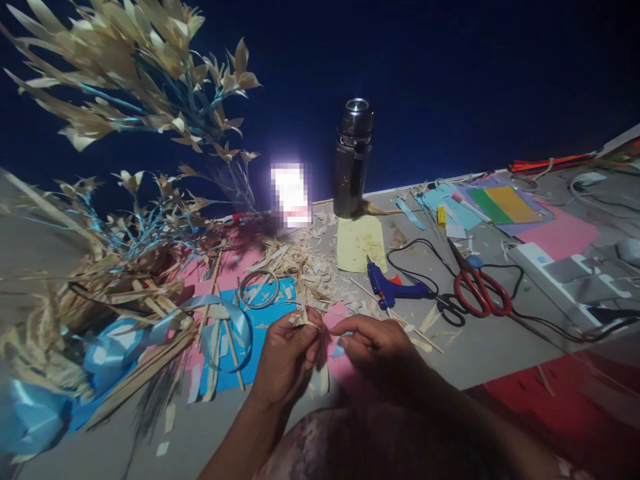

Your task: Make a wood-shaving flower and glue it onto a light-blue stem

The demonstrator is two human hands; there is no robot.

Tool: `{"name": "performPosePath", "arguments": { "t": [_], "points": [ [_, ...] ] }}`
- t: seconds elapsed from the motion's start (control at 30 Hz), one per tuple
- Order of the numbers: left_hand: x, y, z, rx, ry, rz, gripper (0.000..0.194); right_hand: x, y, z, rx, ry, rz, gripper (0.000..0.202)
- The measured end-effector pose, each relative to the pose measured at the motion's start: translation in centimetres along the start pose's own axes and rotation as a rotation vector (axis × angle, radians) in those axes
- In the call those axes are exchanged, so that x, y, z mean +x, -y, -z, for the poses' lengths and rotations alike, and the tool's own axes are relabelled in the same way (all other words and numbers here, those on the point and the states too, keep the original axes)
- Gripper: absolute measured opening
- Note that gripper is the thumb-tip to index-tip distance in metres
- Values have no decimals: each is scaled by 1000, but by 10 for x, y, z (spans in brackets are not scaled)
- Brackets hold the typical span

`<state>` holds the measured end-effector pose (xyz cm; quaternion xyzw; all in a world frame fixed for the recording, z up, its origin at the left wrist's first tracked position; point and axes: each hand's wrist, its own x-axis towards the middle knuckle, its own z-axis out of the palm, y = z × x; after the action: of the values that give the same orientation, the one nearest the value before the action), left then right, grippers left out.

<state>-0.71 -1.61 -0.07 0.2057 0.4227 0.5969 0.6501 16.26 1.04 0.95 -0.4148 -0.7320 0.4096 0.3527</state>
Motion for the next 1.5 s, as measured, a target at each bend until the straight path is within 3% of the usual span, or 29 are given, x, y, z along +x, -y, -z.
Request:
{"name": "performPosePath", "arguments": {
  "t": [1.5],
  "points": [
    [-1,-2,-4,-8,-7,5,25,-2,4,1,63,40,-107,23]
  ]
}}
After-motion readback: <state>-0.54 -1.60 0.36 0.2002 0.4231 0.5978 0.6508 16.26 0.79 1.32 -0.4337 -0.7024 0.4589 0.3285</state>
